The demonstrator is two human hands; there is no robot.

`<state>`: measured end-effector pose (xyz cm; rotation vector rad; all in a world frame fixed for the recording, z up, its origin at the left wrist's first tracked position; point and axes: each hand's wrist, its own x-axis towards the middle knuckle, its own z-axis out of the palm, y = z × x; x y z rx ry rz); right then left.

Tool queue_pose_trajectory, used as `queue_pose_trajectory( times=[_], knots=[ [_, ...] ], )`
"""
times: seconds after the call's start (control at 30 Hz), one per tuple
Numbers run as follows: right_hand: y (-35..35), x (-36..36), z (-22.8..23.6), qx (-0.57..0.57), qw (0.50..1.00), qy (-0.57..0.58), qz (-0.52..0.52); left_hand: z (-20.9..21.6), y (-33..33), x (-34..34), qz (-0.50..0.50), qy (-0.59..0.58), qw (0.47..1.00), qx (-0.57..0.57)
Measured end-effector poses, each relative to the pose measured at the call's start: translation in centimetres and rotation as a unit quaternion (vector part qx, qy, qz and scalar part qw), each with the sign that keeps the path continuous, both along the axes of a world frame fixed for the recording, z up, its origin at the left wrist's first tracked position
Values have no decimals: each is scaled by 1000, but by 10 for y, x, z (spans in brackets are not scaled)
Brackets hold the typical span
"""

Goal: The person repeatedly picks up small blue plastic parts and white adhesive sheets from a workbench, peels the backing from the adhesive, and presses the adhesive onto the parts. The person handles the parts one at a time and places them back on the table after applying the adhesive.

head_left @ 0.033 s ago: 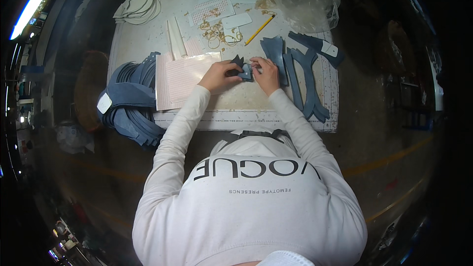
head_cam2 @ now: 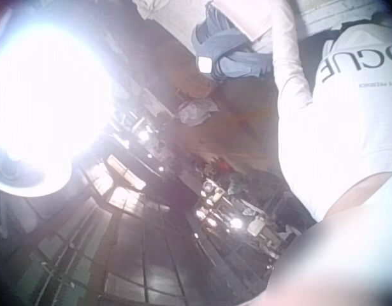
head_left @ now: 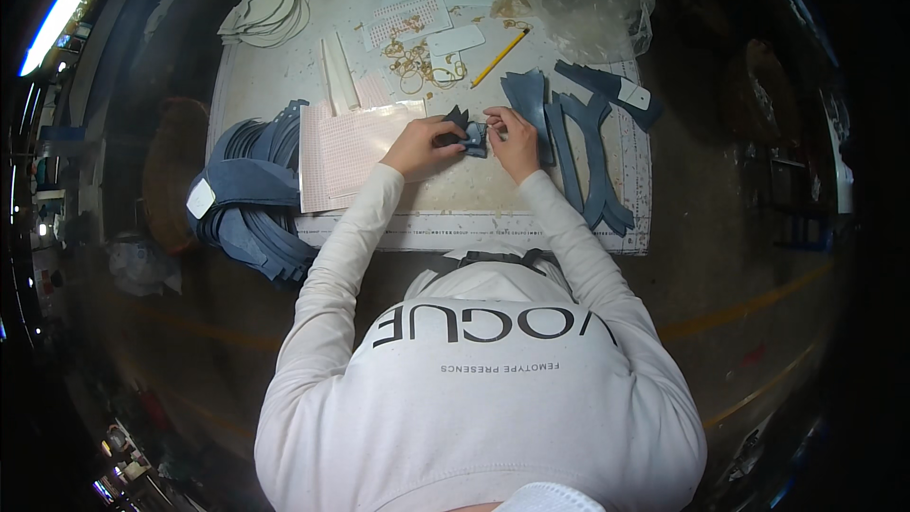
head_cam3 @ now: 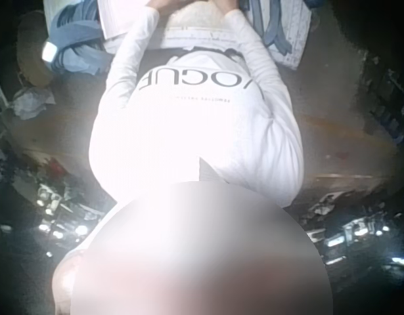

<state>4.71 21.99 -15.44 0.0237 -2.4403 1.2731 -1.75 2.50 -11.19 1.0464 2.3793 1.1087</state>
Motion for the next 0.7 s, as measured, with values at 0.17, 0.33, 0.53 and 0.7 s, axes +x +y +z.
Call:
queue_pose_trajectory(
  times=[0.17, 0.33, 0.53, 0.7],
  knots=[
    [-6, 1, 2, -92, 994, -25, 60, -3, 3, 3, 25, 48, 997, 52],
    [-12, -4, 4, 69, 995, -29, 61, -12, 3, -3, -9, 124, 992, 10],
    [-5, -10, 6, -7, 998, -50, -26, -16, 2, -7, -16, 110, 994, -14],
    [-4, -8, 2, -115, 992, -47, -5, -14, 1, -5, 16, 83, 996, 19]
  ],
)
